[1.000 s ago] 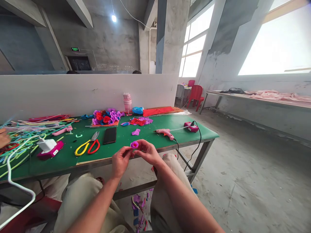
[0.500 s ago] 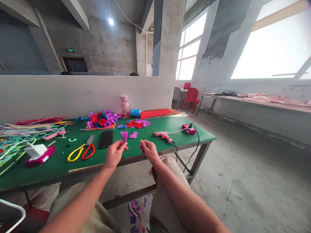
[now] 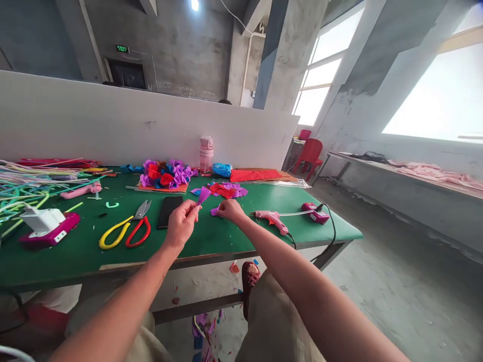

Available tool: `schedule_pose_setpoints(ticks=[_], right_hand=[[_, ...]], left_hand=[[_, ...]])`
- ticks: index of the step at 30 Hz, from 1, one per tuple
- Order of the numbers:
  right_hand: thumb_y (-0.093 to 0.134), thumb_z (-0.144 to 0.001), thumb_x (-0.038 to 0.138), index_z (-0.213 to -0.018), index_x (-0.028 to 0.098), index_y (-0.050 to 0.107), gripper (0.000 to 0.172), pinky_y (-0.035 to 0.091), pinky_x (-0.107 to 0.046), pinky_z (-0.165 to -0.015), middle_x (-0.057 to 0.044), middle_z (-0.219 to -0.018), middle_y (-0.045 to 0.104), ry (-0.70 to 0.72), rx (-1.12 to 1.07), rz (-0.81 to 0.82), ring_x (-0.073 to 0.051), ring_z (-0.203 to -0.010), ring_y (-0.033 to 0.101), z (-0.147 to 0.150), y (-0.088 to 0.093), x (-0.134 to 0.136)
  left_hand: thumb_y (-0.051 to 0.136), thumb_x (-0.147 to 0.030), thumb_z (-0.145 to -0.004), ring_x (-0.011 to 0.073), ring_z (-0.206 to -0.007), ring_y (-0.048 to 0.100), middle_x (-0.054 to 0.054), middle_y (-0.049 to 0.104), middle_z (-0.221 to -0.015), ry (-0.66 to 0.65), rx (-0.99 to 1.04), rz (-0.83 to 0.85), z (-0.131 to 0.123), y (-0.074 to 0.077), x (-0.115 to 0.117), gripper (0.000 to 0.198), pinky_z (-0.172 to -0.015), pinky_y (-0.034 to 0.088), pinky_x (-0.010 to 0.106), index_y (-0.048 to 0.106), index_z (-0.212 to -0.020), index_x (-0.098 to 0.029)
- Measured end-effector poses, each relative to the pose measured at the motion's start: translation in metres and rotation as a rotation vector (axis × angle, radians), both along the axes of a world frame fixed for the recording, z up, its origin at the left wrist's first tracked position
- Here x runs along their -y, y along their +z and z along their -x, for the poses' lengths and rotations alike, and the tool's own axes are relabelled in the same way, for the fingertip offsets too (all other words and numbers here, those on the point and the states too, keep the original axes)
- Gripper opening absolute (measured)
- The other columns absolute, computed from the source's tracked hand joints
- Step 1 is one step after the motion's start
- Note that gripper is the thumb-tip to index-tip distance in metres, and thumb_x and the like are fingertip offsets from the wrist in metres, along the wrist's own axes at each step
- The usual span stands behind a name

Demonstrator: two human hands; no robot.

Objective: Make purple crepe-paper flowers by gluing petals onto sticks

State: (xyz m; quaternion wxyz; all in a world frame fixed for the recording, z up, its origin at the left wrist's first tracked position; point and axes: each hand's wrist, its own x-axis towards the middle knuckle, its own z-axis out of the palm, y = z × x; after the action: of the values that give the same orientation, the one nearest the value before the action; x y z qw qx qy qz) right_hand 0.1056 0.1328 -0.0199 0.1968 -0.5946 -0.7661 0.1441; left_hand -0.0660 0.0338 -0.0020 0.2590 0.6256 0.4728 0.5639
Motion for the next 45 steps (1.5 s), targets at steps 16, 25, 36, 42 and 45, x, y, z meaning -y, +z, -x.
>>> schedule_pose_setpoints(ticks=[16,25,36,42,45], right_hand=[[0.068,-0.069,0.016,-0.070,0.020,0.071,0.004,0.041,-0.023,-0.063,-0.005,-0.076,0.070,0.219,0.163,0.039,-0.020,-0.077,0.063,0.003,0.007,-0.028],[0.063,-0.063,0.005,-0.044,0.015,0.059,0.022,0.041,-0.025,-0.059,-0.004,-0.054,0.064,0.251,-0.048,0.089,-0.019,-0.065,0.062,-0.004,0.018,-0.037],[0.069,-0.068,0.025,-0.048,0.016,0.062,0.023,0.045,-0.022,-0.047,0.001,-0.042,0.059,0.171,-0.552,0.303,-0.011,-0.042,0.054,-0.053,0.035,-0.061],[0.075,-0.064,0.036,-0.056,0.014,0.064,0.026,0.048,-0.023,-0.049,0.000,-0.047,0.060,0.159,-0.832,0.442,-0.010,-0.046,0.055,-0.046,0.034,-0.045],[0.079,-0.058,0.044,-0.063,0.012,0.065,0.035,0.047,-0.021,-0.050,0.000,-0.051,0.060,0.182,-0.979,0.512,-0.008,-0.046,0.054,-0.040,0.029,-0.030]], left_hand=[[0.054,-0.039,-0.079,0.0118,-0.051,0.045,-0.005,0.047,-0.050,-0.005,-0.034,0.186,-0.003,0.002,-0.015,0.023,-0.055,0.036,0.023,0.056,-0.067,-0.020],[0.054,-0.041,-0.079,0.0132,-0.054,0.048,-0.003,0.047,-0.051,-0.010,-0.051,0.206,-0.011,0.001,-0.029,0.026,-0.055,0.035,0.023,0.055,-0.065,-0.020],[0.057,-0.042,-0.077,0.0114,-0.049,0.043,-0.003,0.049,-0.050,0.009,-0.027,0.201,-0.009,0.000,-0.025,0.026,-0.050,0.035,0.022,0.057,-0.064,-0.020],[0.063,-0.045,-0.071,0.0074,-0.042,0.035,-0.004,0.047,-0.051,-0.036,0.176,0.314,-0.009,0.002,-0.025,0.028,-0.039,0.024,0.020,0.061,-0.073,-0.017],[0.066,-0.047,-0.068,0.0055,-0.041,0.030,-0.005,0.045,-0.051,-0.047,0.329,0.382,-0.009,0.003,-0.024,0.032,-0.037,0.018,0.018,0.060,-0.075,-0.016]])
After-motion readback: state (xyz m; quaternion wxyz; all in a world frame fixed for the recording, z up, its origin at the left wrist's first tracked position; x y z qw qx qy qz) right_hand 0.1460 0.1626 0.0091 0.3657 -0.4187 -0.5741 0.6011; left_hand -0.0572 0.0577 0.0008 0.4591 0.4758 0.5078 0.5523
